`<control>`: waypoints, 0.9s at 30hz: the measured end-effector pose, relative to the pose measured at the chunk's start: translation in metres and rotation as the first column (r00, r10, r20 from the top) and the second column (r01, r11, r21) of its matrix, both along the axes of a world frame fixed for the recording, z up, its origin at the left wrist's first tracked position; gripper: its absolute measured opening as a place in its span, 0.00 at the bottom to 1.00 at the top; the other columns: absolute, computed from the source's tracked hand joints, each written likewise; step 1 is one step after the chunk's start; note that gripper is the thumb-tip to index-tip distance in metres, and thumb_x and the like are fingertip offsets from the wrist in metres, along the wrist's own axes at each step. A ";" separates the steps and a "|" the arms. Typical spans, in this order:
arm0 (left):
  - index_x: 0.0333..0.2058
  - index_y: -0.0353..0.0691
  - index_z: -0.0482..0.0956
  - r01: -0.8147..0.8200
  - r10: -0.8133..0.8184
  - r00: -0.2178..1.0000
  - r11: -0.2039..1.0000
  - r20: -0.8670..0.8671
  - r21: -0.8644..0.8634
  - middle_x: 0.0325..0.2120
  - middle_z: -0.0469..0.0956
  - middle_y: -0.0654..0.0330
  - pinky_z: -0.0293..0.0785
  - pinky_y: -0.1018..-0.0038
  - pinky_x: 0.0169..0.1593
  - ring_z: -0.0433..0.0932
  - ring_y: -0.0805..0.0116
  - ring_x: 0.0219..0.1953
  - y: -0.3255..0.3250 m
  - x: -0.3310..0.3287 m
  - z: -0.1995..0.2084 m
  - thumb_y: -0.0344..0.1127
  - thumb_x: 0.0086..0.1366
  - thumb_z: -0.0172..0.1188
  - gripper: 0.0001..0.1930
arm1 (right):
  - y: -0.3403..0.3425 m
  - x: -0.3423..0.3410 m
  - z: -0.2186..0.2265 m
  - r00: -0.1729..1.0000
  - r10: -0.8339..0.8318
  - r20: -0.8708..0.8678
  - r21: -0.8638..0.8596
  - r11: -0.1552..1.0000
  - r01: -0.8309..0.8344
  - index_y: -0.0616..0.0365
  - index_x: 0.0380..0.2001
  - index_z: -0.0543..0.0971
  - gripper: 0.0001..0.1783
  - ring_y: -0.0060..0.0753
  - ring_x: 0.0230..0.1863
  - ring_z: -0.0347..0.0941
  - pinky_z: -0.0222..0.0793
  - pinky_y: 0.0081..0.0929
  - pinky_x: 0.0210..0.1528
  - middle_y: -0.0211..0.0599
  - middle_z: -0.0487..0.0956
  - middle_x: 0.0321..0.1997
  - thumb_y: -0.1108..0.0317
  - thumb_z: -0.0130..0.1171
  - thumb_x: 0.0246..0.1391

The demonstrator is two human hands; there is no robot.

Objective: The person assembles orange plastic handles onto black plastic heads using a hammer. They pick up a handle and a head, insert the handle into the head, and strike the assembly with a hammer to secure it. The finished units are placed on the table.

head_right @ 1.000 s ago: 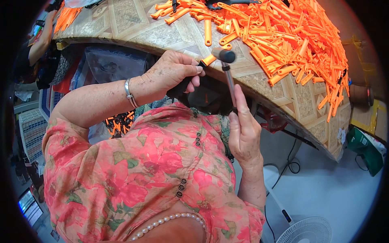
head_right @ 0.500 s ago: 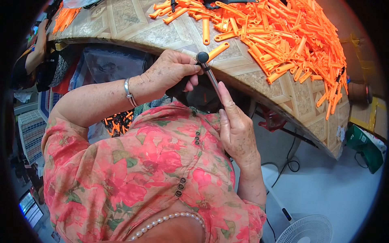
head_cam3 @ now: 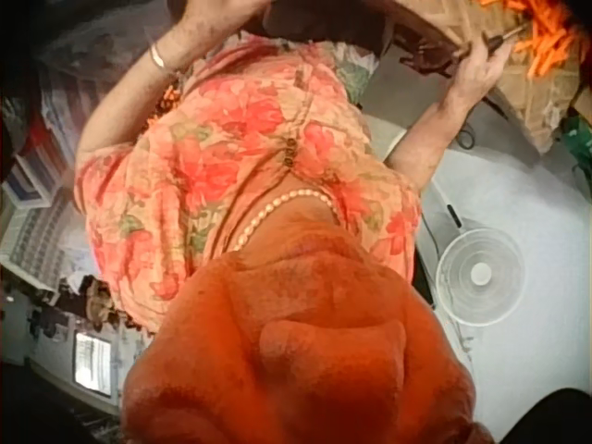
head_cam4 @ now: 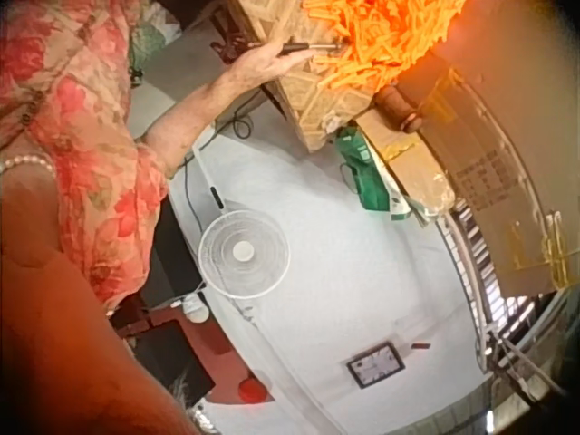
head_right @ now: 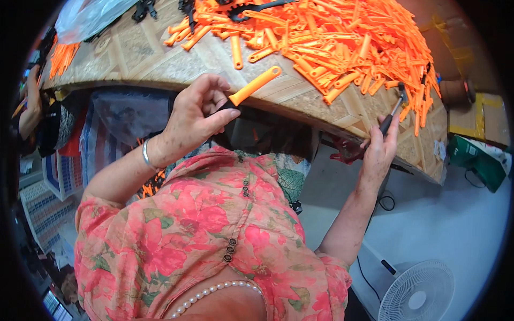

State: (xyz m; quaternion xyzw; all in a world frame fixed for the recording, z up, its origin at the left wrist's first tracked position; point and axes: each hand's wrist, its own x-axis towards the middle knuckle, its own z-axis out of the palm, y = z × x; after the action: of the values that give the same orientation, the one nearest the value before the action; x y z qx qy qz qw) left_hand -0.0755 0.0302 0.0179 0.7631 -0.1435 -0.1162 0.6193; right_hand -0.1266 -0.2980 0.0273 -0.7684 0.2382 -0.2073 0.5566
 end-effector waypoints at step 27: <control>0.51 0.32 0.73 -0.209 0.103 0.960 0.880 -0.259 -0.426 0.27 0.78 0.63 0.74 0.82 0.37 0.76 0.79 0.30 0.021 0.004 -0.009 0.33 0.70 0.51 0.15 | 0.125 0.099 0.002 0.838 0.532 -0.124 -0.885 0.322 -0.336 0.52 0.41 0.82 0.15 0.39 0.43 0.70 0.63 0.37 0.45 0.36 0.74 0.37 0.65 0.63 0.48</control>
State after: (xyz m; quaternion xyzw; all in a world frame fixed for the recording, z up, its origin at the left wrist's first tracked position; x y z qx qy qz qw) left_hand -0.0715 0.0515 0.0093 0.5900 -0.0318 -0.1165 0.7983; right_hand -0.0281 -0.1726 0.0295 -0.9524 -0.1738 -0.2137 0.1310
